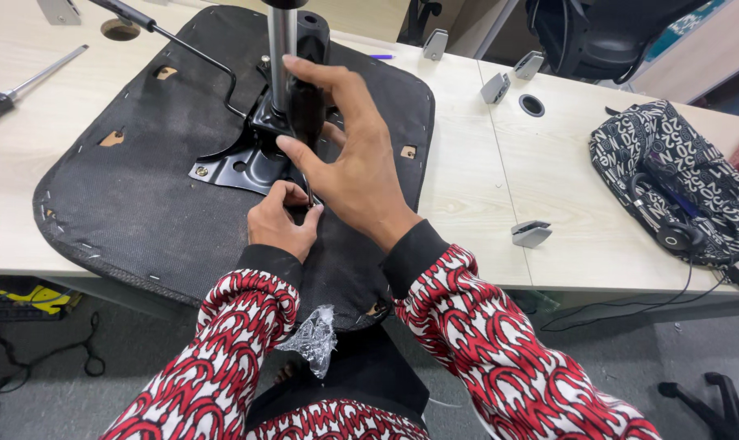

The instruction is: The person attaches a metal mounting plate to the underside of an office chair seat using a screwdriver. They position the plate, insert screws, and tighten them to secure the plate to the seat.

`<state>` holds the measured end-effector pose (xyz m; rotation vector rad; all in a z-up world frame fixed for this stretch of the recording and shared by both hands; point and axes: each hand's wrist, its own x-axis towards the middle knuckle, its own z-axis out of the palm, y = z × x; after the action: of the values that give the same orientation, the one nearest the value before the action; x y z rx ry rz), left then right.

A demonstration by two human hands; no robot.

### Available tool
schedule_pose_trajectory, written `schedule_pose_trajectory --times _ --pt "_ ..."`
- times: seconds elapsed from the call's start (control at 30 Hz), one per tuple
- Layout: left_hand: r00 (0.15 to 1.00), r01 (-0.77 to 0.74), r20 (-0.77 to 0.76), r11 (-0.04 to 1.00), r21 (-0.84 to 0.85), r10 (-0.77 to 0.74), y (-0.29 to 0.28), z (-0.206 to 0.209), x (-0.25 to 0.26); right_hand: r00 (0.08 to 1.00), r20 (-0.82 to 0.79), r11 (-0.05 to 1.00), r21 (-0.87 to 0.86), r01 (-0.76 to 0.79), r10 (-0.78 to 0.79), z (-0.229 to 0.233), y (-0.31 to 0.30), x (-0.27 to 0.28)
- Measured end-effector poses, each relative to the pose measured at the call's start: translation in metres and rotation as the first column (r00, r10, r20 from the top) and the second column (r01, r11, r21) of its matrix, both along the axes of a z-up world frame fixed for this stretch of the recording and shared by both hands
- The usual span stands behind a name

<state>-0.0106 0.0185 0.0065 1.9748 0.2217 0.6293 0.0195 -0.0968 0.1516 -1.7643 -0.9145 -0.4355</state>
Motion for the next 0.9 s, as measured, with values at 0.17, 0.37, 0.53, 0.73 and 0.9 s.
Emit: schedule_pose_trajectory --times 0.17,0.37,0.53,0.73,0.9 --pt "1.0 -0.007 0.002 1.0 0.026 0.007 0.0 -0.003 0.001 0.995 0.012 0.995 0.011 0.102 -0.102 0.002 0.008 0.0" --pt "0.998 0.009 0.067 0.998 0.061 -0.014 0.002 -0.004 0.001 0.991 -0.018 0.991 0.007 0.136 -0.136 0.007 0.0 -0.002" --pt "0.999 0.014 0.049 0.999 0.042 -0.016 0.002 -0.002 0.001 0.997 -0.071 0.999 0.039 0.024 -0.021 0.001 -0.003 -0.003" --pt "0.996 0.002 0.085 0.997 0.076 -0.008 0.002 -0.004 0.002 0.97 0.023 0.97 -0.001 0.242 -0.242 -0.002 0.006 0.0" --pt "0.999 0.005 0.039 0.999 0.042 -0.007 0.003 -0.006 0.0 1.0 0.001 1.0 0.008 -0.004 0.004 0.002 0.0 0.002"
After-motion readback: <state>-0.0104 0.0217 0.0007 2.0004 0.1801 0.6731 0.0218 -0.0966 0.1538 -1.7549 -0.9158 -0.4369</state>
